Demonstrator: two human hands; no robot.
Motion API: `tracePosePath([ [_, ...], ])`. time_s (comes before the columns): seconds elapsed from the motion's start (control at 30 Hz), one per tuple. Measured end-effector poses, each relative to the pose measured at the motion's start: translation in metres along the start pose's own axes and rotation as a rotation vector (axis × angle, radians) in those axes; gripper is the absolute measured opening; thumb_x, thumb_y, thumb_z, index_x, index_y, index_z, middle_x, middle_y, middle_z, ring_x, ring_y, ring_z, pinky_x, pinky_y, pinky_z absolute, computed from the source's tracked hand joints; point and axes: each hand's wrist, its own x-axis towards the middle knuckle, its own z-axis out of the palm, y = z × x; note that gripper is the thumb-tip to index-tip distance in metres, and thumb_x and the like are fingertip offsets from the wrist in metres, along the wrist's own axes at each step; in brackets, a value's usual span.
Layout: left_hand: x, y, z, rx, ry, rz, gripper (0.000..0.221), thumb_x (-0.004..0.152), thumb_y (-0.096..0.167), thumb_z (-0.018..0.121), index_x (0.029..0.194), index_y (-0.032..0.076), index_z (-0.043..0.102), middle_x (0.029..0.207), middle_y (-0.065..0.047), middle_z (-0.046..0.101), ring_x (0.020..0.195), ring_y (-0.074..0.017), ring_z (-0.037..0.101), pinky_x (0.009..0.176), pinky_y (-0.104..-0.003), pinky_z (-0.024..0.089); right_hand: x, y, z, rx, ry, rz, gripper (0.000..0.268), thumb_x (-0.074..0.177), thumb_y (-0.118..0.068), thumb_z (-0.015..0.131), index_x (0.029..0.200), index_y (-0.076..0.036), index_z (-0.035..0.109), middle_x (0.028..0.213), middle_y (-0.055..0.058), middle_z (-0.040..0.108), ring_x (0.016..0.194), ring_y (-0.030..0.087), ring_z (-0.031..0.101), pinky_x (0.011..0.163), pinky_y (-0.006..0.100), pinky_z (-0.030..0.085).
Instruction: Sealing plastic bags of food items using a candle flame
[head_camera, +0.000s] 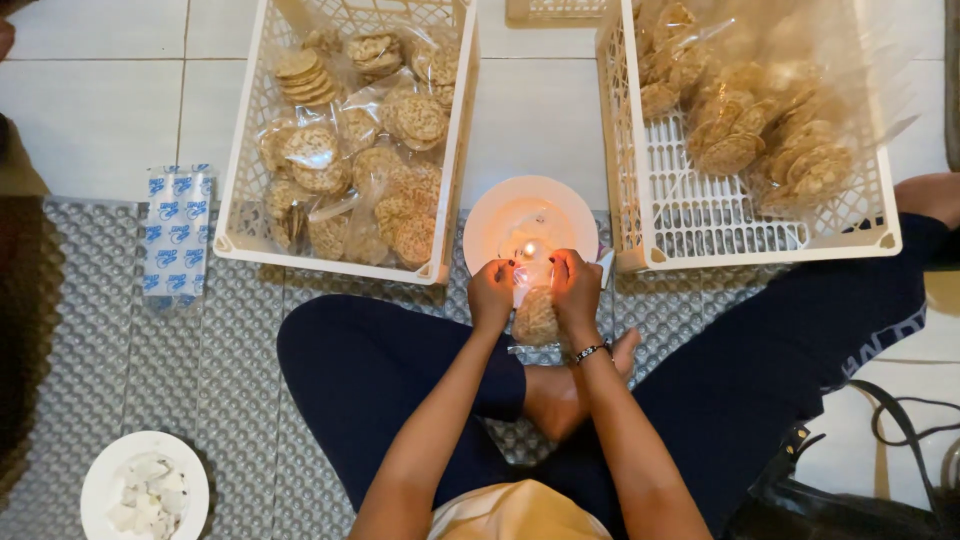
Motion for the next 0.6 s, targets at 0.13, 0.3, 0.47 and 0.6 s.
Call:
tracePosePath([
  [0.13,0.005,-0.003,-0.002,0.056,0.019,-0.01,0.024,0.094,0.037,0.064,0.097,0.02,0.08,0.074,-0.002,0.075,0.091,-0.0321,0.074,0.081,-0.045,0.059,0.005,0.005,0.003,-0.006,0.017,-0.061,0.01,0.099,-0.023,0.065,0.093,-0.02,0.072,0.067,0.004,0.068,0.079,0.034,0.065,0.091,0.04,0.05],
  [0.3,0.005,0.009,-0.006,0.053,0.017,0.012,0.024,0.093,0.039,0.066,0.093,0.019,0.079,0.071,-0.003,0.074,0.089,-0.0329,0.074,0.082,-0.044,0.058,0.007,0.019,0.007,-0.037,0.037,-0.099,0.011,0.102,-0.025,0.062,0.096,-0.022,0.071,0.07,0.002,0.069,0.076,0.026,0.068,0.097,0.032,0.045],
  [0.47,0.005,0.006,-0.004,0.028,0.03,0.023,0.022,0.094,0.036,0.066,0.095,0.018,0.079,0.072,-0.004,0.074,0.088,-0.0327,0.074,0.082,-0.045,0.058,0.009,0.02,0.011,-0.045,0.063,-0.116,0.01,0.102,-0.025,0.064,0.097,-0.023,0.071,0.07,0.0,0.071,0.075,0.024,0.068,0.099,0.03,0.044],
  [0.6,0.019,-0.009,0.006,0.025,0.039,0.022,0.021,0.094,0.036,0.067,0.096,0.02,0.079,0.07,-0.002,0.074,0.087,-0.0299,0.074,0.082,-0.042,0.058,0.01,0.019,0.011,-0.028,0.062,-0.108,0.01,0.102,-0.025,0.064,0.096,-0.024,0.072,0.068,-0.002,0.069,0.074,0.025,0.067,0.096,0.032,0.044],
])
